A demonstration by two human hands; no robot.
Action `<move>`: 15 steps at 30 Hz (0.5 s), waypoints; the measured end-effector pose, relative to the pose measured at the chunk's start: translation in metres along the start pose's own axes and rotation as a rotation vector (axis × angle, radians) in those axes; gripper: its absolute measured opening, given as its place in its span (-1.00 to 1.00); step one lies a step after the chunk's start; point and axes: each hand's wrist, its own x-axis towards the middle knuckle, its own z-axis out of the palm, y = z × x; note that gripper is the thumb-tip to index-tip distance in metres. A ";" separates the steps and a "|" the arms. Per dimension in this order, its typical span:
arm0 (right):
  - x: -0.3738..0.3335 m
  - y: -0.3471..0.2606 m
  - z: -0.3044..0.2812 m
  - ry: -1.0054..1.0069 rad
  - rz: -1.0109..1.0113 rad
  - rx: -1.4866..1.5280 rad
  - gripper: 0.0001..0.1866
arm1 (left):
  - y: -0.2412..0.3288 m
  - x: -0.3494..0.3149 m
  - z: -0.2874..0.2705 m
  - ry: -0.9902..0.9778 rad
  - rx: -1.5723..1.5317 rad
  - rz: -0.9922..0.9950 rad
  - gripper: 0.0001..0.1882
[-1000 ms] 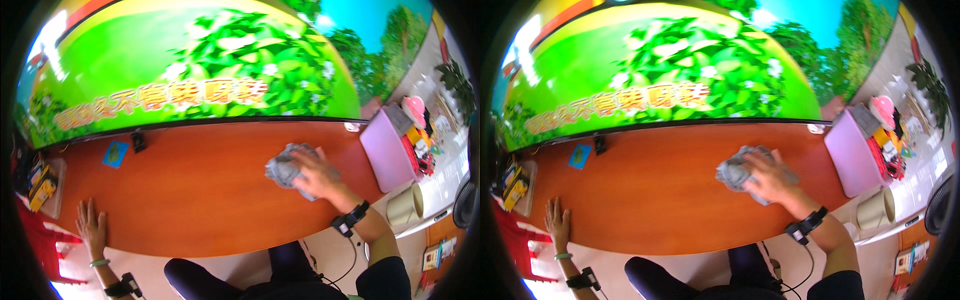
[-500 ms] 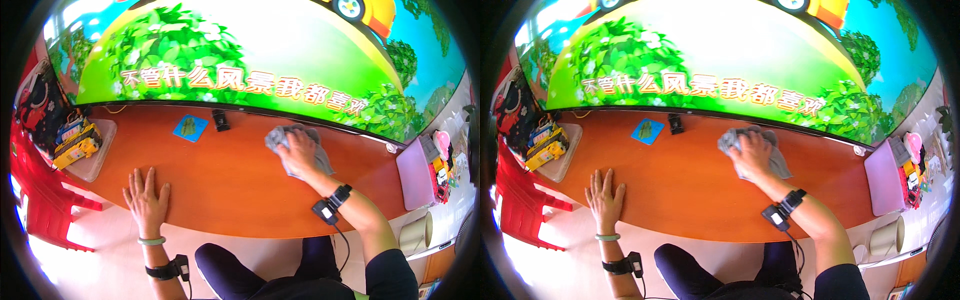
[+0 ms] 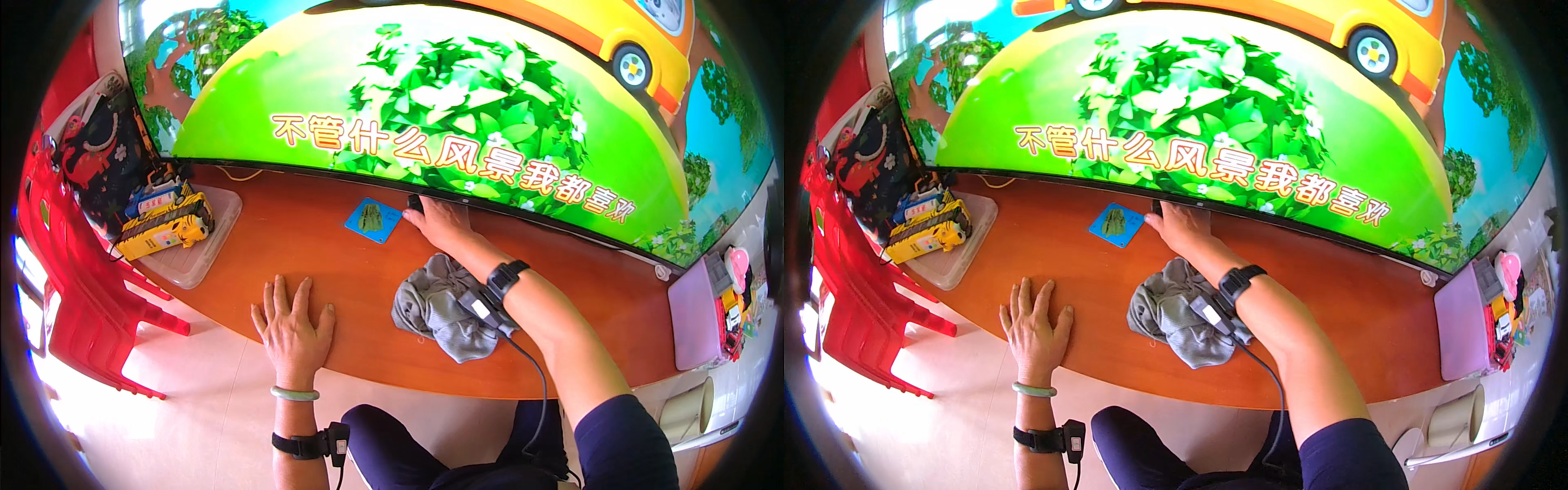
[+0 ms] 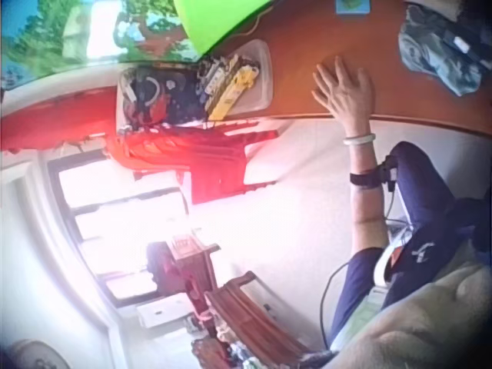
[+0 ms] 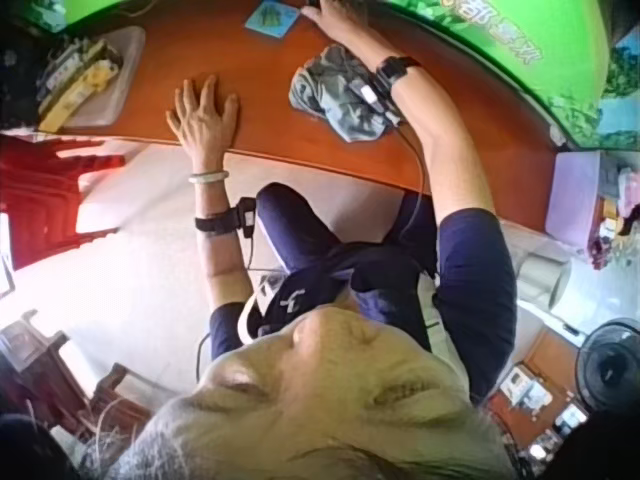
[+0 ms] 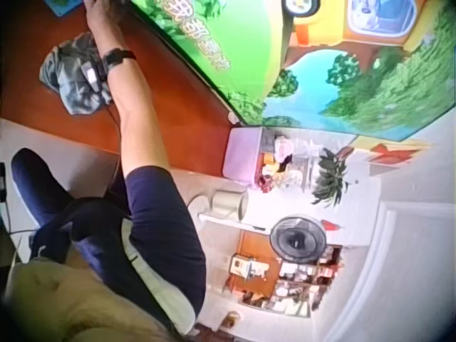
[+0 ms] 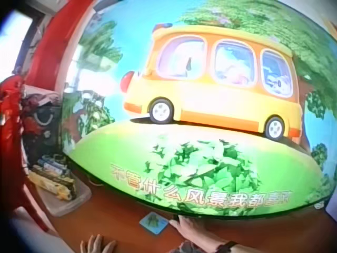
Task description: Cleaning and organizing toys on a television stand using a cloth.
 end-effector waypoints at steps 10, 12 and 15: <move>0.032 -0.011 0.006 -0.573 0.345 0.173 -0.60 | -0.007 0.000 -0.004 0.024 -0.073 -0.035 -0.45; 0.028 -0.006 0.020 -0.447 0.329 0.306 -0.66 | -0.002 0.002 -0.005 0.026 -0.086 -0.020 -0.44; 0.027 -0.035 0.028 -0.289 0.218 0.638 -0.65 | -0.006 -0.001 -0.004 0.017 -0.090 -0.026 -0.44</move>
